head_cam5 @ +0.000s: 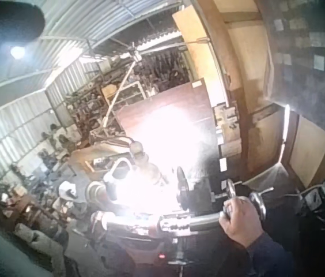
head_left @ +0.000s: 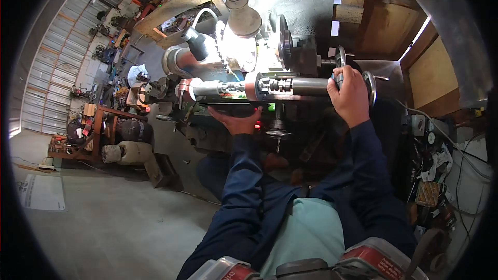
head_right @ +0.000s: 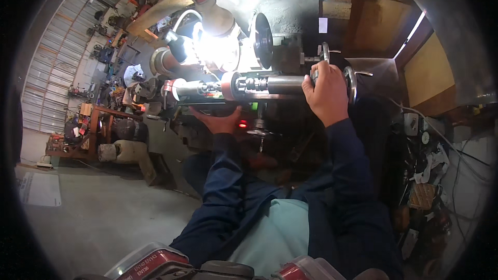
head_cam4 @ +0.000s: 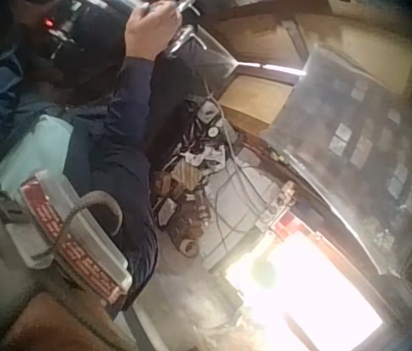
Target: The person holds a small cylindrical engine component and measures its dimensions using digital calipers, turning the part over by hand to check different sections. The person then moves to a work station and sorts through various small metal parts in a wooden tray.
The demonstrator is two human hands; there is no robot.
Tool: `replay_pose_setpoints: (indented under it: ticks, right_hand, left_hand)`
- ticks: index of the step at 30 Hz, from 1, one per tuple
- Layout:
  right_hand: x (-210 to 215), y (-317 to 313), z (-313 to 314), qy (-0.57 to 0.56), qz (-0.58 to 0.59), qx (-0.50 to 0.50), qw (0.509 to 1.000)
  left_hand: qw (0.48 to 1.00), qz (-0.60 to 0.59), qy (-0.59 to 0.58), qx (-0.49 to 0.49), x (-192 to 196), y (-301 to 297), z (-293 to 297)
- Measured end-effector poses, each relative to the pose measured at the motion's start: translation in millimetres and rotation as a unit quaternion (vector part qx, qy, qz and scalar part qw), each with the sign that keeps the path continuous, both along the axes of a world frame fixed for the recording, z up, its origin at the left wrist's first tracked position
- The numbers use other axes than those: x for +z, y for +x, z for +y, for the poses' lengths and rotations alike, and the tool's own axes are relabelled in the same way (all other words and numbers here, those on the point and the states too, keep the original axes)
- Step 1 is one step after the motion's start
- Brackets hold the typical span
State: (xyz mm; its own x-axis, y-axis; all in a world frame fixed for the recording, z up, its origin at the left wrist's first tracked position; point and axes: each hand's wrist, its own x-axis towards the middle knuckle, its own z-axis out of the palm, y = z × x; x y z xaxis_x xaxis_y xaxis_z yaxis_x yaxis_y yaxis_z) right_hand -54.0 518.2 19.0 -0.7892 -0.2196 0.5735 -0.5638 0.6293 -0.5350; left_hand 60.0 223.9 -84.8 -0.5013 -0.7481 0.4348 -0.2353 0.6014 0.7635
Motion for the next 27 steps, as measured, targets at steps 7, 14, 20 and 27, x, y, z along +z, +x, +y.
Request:
replay_pose_setpoints:
  ticks: [7,14,20,27]
  right_hand:
    - [-2.0,-3.9,-1.4,-0.028,0.025,0.004,0.999]
    - [-3.3,-5.7,4.3,-0.035,0.022,0.007,0.999]
    - [-3.4,-5.5,6.4,-0.039,0.029,0.011,0.999]
    - [-3.2,-4.0,7.2,-0.056,0.027,0.017,0.998]
  left_hand:
    - [0.999,-0.024,-0.047,0.005,30.0,-0.4,-8.7]
    - [0.989,-0.137,-0.038,0.047,65.0,3.8,5.8]
    - [0.983,-0.159,-0.047,0.073,75.8,0.9,11.6]
    - [0.977,-0.180,-0.057,0.101,80.1,7.1,23.4]
